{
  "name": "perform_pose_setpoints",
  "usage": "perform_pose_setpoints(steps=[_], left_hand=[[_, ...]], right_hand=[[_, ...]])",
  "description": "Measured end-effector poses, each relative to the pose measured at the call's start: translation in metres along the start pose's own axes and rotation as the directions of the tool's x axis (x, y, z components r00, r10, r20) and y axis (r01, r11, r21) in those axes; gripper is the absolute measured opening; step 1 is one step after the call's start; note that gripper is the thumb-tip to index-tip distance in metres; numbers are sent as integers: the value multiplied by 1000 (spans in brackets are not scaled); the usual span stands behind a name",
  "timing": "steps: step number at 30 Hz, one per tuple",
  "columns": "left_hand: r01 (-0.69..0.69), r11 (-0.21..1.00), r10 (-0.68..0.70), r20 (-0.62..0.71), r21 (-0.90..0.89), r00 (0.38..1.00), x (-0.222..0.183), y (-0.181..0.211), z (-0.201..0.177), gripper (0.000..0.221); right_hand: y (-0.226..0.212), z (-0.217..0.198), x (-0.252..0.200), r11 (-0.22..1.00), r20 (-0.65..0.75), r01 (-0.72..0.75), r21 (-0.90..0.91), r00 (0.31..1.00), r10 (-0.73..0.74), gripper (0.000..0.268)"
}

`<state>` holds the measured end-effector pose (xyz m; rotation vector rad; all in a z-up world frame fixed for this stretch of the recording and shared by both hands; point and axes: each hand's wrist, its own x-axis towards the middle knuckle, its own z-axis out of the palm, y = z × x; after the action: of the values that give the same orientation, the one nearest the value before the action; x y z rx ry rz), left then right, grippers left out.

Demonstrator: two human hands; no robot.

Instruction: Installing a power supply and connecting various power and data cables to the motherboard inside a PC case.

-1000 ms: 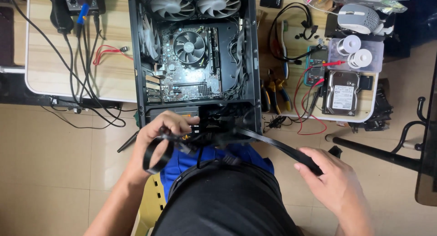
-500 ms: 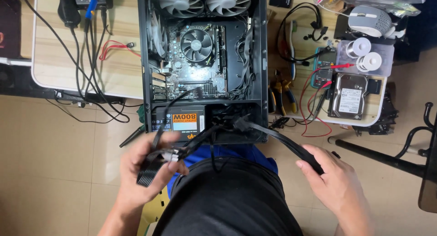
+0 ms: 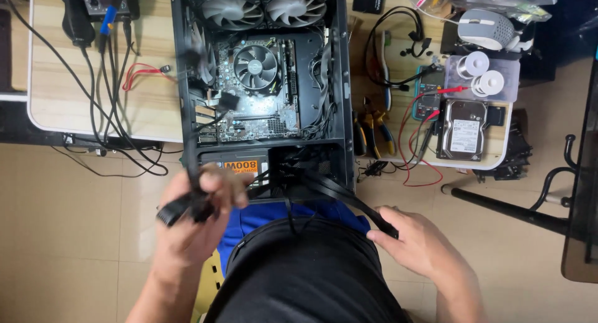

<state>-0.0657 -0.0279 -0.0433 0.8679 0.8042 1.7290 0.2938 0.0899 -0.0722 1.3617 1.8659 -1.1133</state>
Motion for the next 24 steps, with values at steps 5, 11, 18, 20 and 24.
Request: perform_pose_setpoints(steps=[5,11,18,20,24], left_hand=[[49,982,-35,-81,180,996,-60,41,-23,20],[97,958,-203,-395,-271,896,-219,-20,-97,32],[597,404,-791,-592,-693,-153,-159,-13,-54,59],[894,250,-709,-699,-372,-93,-149,20,-62,52],[656,56,-406,-583,753,704,-96,55,-24,17]], right_hand=[[29,25,14,998,-105,63,24,993,-60,38],[25,21,16,998,-180,58,38,982,-50,25],[41,28,32,969,-342,246,-33,908,-242,37],[40,27,33,968,-336,245,-47,909,-246,34],[31,21,29,969,-295,237,-72,923,-248,34]])
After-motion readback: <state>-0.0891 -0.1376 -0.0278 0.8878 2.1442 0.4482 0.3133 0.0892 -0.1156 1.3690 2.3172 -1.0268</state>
